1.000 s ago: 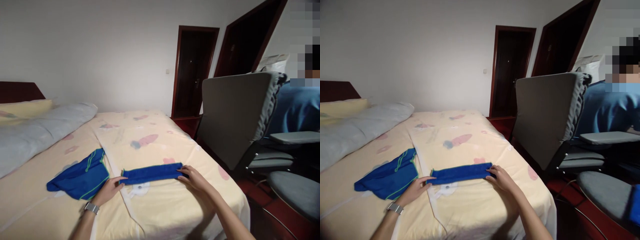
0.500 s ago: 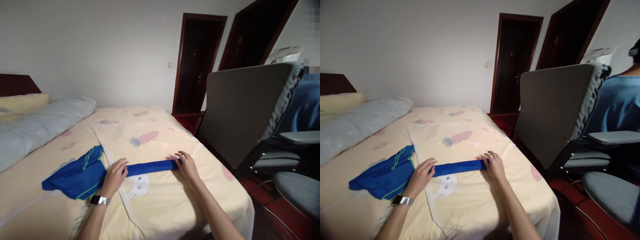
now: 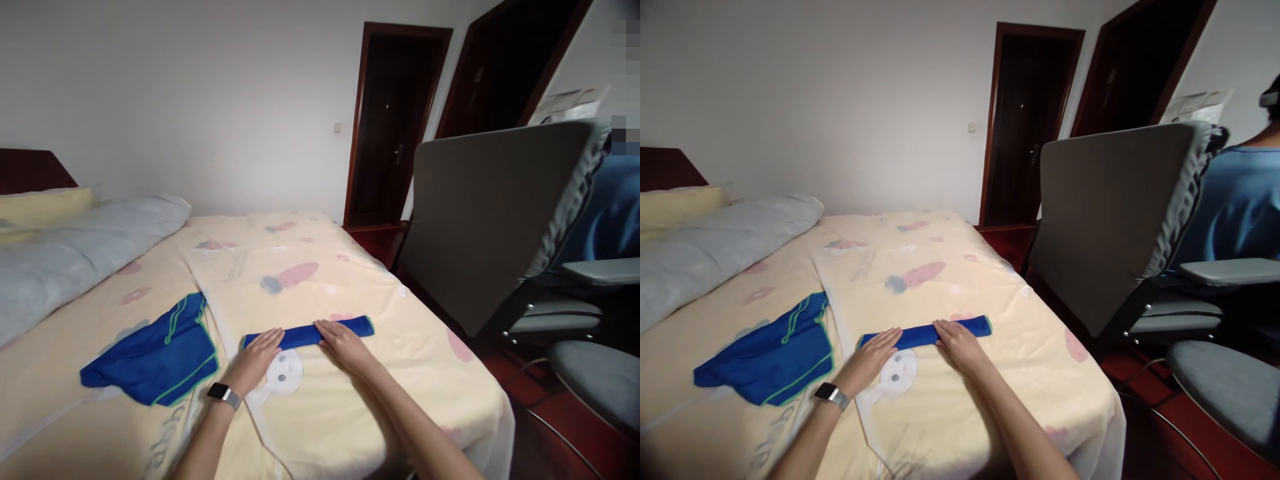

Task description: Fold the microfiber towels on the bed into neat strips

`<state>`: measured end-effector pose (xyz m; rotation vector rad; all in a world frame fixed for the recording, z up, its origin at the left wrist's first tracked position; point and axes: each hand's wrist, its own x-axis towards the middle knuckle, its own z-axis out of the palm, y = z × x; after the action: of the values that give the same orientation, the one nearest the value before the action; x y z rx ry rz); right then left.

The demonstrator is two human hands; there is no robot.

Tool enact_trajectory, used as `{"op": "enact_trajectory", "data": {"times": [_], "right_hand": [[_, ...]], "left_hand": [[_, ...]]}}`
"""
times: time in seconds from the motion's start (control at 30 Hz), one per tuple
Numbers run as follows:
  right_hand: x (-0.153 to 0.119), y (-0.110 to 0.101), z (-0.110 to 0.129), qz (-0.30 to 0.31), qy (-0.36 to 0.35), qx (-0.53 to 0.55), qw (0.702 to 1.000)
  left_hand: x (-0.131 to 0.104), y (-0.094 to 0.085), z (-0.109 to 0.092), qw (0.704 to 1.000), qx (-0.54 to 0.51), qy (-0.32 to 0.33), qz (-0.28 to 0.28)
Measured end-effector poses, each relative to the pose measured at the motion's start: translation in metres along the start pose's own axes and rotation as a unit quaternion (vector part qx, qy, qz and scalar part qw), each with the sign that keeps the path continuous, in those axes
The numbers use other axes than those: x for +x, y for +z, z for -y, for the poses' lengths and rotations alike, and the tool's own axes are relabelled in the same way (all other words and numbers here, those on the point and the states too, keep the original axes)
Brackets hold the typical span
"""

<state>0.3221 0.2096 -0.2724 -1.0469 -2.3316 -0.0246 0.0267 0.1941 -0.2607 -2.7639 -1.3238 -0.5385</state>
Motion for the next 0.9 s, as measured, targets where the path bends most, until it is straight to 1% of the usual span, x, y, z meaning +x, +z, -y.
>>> {"op": "enact_trajectory", "data": {"times": [0.1,0.2,0.33,0.5,0.57,0.63,0.77,0.83,0.9], "right_hand": [[-0.022,-0.019,-0.032,0.004,0.021,0.001,1.000],[-0.036,-0.034,-0.055,0.018,0.043,0.015,0.999],[-0.043,-0.045,-0.066,0.040,0.056,0.047,0.997],[-0.052,-0.050,-0.074,0.030,0.099,0.062,0.993],[-0.054,-0.052,-0.075,0.030,0.103,0.050,0.993],[-0.053,-0.054,-0.071,0.032,0.090,0.018,0.995],[-0.038,-0.056,-0.048,0.024,0.047,-0.073,0.996],[-0.029,-0.053,-0.035,0.025,0.024,-0.087,0.996],[-0.021,-0.049,-0.029,0.039,0.013,-0.073,0.996]], "left_hand": [[-0.010,-0.004,0.014,0.999,-0.042,-0.026,0.002],[-0.019,-0.007,0.023,0.996,-0.085,-0.041,0.005],[-0.029,-0.015,0.028,0.990,-0.117,-0.073,0.003],[-0.042,-0.026,0.027,0.993,-0.100,-0.070,-0.008],[-0.044,-0.030,0.026,0.993,-0.085,-0.074,-0.020],[-0.044,-0.033,0.024,0.994,-0.073,-0.076,-0.036],[-0.034,-0.036,0.020,0.996,-0.029,-0.048,-0.068],[-0.027,-0.033,0.018,0.997,-0.016,-0.036,-0.060],[-0.021,-0.029,0.017,0.998,-0.024,-0.039,-0.039]]}}
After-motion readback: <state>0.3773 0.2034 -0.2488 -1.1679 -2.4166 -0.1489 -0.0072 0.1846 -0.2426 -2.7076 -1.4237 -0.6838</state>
